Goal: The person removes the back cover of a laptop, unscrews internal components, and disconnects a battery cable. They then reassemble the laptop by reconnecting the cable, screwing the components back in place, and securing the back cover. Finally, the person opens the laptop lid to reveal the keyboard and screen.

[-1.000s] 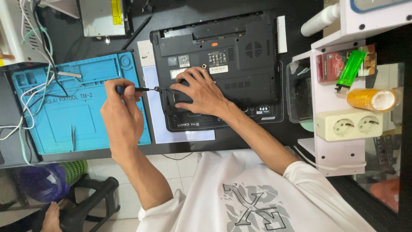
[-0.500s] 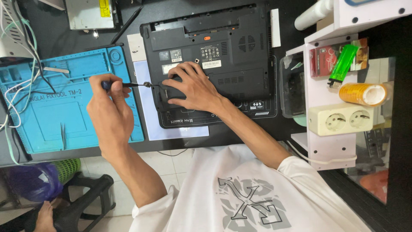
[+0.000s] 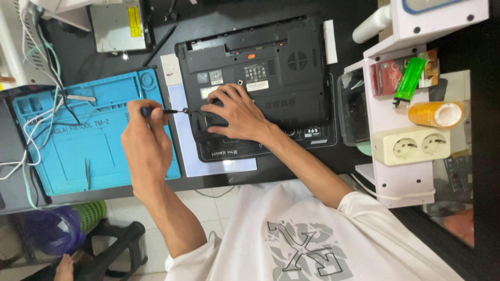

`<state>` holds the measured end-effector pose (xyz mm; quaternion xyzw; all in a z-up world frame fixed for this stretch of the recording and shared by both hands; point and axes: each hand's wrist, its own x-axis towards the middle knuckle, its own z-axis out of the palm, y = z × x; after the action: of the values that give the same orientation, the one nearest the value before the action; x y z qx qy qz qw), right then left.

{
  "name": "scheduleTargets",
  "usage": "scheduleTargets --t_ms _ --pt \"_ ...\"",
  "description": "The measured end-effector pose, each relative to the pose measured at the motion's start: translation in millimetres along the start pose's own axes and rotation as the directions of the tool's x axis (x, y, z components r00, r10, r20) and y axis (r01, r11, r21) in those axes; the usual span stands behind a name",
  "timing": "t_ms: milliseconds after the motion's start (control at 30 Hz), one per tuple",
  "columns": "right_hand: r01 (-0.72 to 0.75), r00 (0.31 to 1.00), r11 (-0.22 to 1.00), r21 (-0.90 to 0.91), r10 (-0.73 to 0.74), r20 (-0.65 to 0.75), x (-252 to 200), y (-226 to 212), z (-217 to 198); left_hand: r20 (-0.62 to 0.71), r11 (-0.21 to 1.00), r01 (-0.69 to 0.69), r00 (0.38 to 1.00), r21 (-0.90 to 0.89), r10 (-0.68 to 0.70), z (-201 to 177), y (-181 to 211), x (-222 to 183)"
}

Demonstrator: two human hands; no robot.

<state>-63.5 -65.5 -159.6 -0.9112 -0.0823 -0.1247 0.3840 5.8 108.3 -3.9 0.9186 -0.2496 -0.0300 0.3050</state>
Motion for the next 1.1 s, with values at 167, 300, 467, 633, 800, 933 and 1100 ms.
scheduleTargets --t_ms 167,300,467,633,800,933,1100 --pt "-0.009 1.0 1.0 -0.003 0.009 -0.003 2.0 -3.2 -4.7 0.056 0.998 -0.03 0.998 0.053 0.027 -9.3 13.6 5.2" --pt "-0.014 1.0 1.0 -0.009 0.014 0.013 2.2 -4.5 -4.5 0.069 1.0 -0.024 0.997 0.01 0.024 -11.4 14.8 10.4" --pt "-0.023 1.0 1.0 -0.002 0.023 0.004 1.1 -4.4 -3.6 0.073 0.998 0.02 0.997 0.064 -0.025 -9.0 15.9 21.1" --pt "-0.022 1.0 1.0 0.011 0.022 -0.002 -0.8 -1.6 -1.3 0.104 0.994 -0.078 0.992 0.079 0.07 -14.0 20.4 23.5" --pt "-0.003 1.0 1.0 -0.003 0.003 -0.01 -0.8 0.2 1.8 0.176 0.908 -0.193 0.975 0.371 0.135 -28.0 24.1 24.6" --pt "0.002 1.0 1.0 -0.009 -0.002 -0.023 -2.0 -0.6 1.1 0.27 0.835 -0.298 0.944 0.463 0.188 -31.2 26.9 28.5" --pt "0.0 0.999 1.0 -0.02 -0.001 -0.036 -1.6 -0.9 -2.5 0.341 0.785 -0.417 0.898 0.458 0.278 -25.6 30.9 39.5"
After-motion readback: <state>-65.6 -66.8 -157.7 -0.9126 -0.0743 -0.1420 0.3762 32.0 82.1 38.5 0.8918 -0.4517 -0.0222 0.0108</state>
